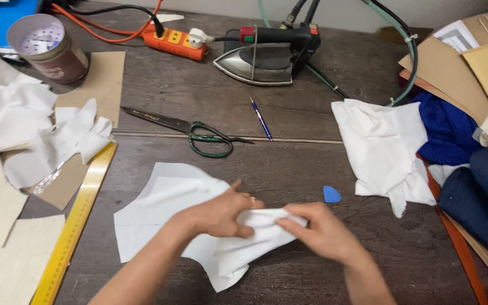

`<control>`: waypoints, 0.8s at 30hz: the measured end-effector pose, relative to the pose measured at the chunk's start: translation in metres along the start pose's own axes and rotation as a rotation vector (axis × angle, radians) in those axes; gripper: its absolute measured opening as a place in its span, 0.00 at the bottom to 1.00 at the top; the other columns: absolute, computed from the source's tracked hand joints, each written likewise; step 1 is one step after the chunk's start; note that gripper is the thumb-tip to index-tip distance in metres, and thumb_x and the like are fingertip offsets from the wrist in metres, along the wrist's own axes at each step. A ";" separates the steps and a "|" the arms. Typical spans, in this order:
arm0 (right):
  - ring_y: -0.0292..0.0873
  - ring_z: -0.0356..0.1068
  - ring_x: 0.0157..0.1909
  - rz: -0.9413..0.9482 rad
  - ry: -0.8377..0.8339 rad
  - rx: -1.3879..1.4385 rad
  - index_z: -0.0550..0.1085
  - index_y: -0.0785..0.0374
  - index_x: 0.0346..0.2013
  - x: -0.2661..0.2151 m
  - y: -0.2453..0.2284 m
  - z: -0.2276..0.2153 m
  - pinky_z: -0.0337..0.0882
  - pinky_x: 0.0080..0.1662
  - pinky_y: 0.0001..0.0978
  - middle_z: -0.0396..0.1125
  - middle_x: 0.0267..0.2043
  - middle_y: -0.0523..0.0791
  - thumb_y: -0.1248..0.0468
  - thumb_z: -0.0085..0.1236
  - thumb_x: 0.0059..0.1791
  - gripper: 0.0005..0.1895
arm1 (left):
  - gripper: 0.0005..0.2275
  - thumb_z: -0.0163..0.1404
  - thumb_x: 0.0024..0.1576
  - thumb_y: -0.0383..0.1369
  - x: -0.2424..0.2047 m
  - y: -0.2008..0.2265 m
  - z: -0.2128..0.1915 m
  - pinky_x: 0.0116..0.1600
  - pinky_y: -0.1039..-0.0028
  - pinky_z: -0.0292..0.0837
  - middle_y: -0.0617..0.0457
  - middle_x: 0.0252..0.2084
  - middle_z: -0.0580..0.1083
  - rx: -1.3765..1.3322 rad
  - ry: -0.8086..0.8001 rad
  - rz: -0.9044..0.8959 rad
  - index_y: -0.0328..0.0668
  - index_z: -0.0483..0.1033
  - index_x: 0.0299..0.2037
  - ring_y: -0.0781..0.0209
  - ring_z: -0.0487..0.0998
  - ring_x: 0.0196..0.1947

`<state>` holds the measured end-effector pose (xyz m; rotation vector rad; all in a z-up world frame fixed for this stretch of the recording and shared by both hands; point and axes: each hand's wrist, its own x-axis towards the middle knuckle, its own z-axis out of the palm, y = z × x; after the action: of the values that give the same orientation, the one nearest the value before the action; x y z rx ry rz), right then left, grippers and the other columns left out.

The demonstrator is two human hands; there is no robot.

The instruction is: The person measures and marks a white fabric piece using a yellow ruler and a blue pen. They align the ruler on the fabric and draw straight lines. The person then folds the fabric and moves it aside to clear the workspace.

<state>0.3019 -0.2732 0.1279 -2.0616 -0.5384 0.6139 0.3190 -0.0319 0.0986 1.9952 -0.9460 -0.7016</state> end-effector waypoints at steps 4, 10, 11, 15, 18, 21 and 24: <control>0.30 0.61 0.30 0.015 0.086 0.141 0.79 0.63 0.29 -0.008 0.004 -0.033 0.60 0.33 0.22 0.67 0.26 0.36 0.64 0.57 0.47 0.07 | 0.10 0.55 0.46 0.35 -0.034 -0.027 -0.016 0.71 0.44 0.26 0.57 0.34 0.78 0.028 -0.012 -0.209 0.51 0.76 0.38 0.60 0.78 0.46; 0.36 0.58 0.09 0.253 0.213 0.200 0.80 0.69 0.31 0.007 0.028 -0.046 0.63 0.16 0.26 0.67 0.18 0.47 0.71 0.58 0.44 0.05 | 0.13 0.58 0.45 0.47 -0.124 -0.104 -0.024 0.67 0.41 0.47 0.50 0.33 0.81 0.269 0.108 -0.516 0.54 0.82 0.36 0.46 0.80 0.44; 0.37 0.56 0.07 0.301 0.238 0.184 0.78 0.71 0.37 0.012 0.028 -0.045 0.59 0.15 0.24 0.64 0.13 0.47 0.70 0.56 0.46 0.08 | 0.14 0.58 0.46 0.46 -0.139 -0.116 -0.030 0.67 0.40 0.49 0.49 0.35 0.82 0.335 0.142 -0.579 0.54 0.81 0.39 0.46 0.80 0.45; 0.41 0.67 0.15 0.380 0.374 0.195 0.79 0.66 0.43 0.036 0.007 -0.045 0.69 0.32 0.29 0.67 0.12 0.51 0.64 0.54 0.47 0.13 | 0.11 0.55 0.51 0.42 -0.174 -0.082 -0.074 0.35 0.73 0.71 0.57 0.27 0.81 0.220 0.412 -0.877 0.57 0.82 0.43 0.64 0.77 0.25; 0.46 0.75 0.34 0.057 0.506 0.189 0.73 0.73 0.45 0.037 -0.018 -0.051 0.79 0.42 0.31 0.73 0.36 0.54 0.71 0.51 0.48 0.11 | 0.09 0.59 0.47 0.27 -0.204 -0.073 -0.096 0.42 0.71 0.67 0.53 0.37 0.78 0.334 0.853 -0.374 0.40 0.79 0.38 0.59 0.75 0.36; 0.49 0.71 0.47 -0.263 0.641 0.049 0.73 0.74 0.40 0.025 -0.048 -0.042 0.76 0.50 0.33 0.69 0.45 0.55 0.76 0.47 0.51 0.07 | 0.11 0.59 0.53 0.22 -0.222 -0.022 -0.104 0.43 0.66 0.62 0.47 0.38 0.72 0.528 1.010 -0.310 0.34 0.80 0.46 0.52 0.72 0.36; 0.48 0.71 0.52 -0.360 0.614 -0.180 0.74 0.65 0.41 0.004 -0.042 -0.034 0.68 0.58 0.35 0.71 0.47 0.51 0.72 0.49 0.51 0.07 | 0.07 0.56 0.57 0.16 -0.240 -0.019 -0.082 0.46 0.69 0.60 0.45 0.39 0.69 0.419 1.124 -0.242 0.32 0.76 0.43 0.55 0.68 0.36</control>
<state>0.3197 -0.2715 0.1790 -2.1049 -0.5865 -0.2863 0.2502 0.2053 0.1588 2.3793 -0.1551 0.5652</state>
